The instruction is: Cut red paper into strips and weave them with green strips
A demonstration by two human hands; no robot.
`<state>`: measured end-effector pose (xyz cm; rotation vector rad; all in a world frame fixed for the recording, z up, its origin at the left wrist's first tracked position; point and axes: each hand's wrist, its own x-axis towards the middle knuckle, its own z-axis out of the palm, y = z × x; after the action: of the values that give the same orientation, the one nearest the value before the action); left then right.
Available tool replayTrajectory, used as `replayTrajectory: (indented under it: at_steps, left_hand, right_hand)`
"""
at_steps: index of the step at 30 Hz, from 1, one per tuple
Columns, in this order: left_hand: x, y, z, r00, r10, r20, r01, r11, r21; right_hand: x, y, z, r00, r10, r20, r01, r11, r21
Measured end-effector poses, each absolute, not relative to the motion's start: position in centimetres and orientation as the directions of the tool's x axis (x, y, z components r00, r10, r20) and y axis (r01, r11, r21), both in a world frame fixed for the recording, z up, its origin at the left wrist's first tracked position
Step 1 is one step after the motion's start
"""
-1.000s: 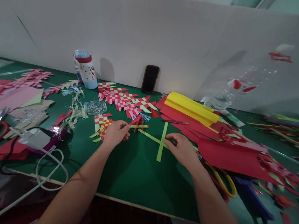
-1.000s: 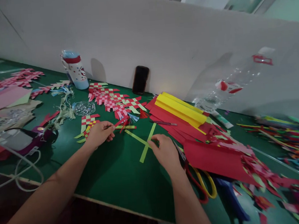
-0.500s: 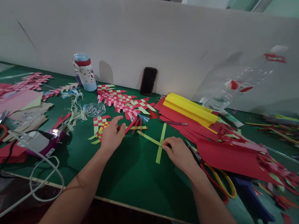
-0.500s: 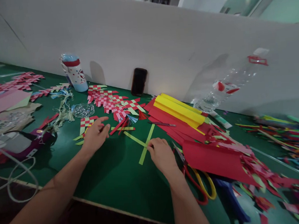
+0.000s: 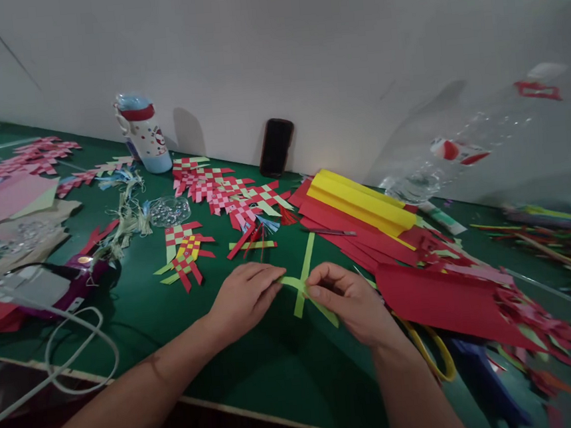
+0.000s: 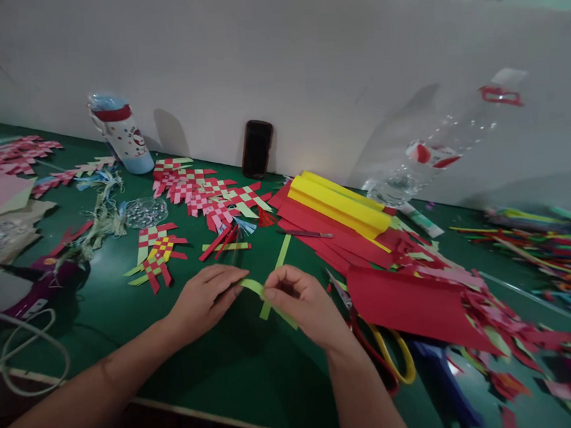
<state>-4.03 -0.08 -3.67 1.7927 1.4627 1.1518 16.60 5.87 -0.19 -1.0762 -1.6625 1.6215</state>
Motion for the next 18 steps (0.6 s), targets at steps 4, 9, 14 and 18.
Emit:
replayTrajectory:
  at_steps: [4, 9, 14, 18]
  left_hand:
    - [-3.4, -0.5, -3.8, 0.061, 0.987, 0.147, 0.369, -0.16, 0.916]
    - [-3.1, -0.8, -3.2, 0.181, 0.983, -0.032, 0.052, 0.023, 0.998]
    - [-3.0, -0.6, -2.6, 0.306, 0.937, -0.171, -0.31, 0.267, 0.912]
    - [-3.0, -0.5, -2.4, 0.32, 0.936, -0.147, -0.281, 0.242, 0.929]
  right_hand:
    - [15.7, 5.4, -1.0, -0.503, 0.85, -0.155, -0.006, -0.183, -0.983]
    - [14.4, 5.2, -1.7, -0.433, 0.898, -0.076, -0.076, -0.12, -0.99]
    - [13.7, 4.9, -1.8, -0.344, 0.938, -0.035, -0.022, -0.045, -0.999]
    - [13.4, 4.5, -2.1, -0.313, 0.95, 0.008, 0.038, 0.021, -0.999]
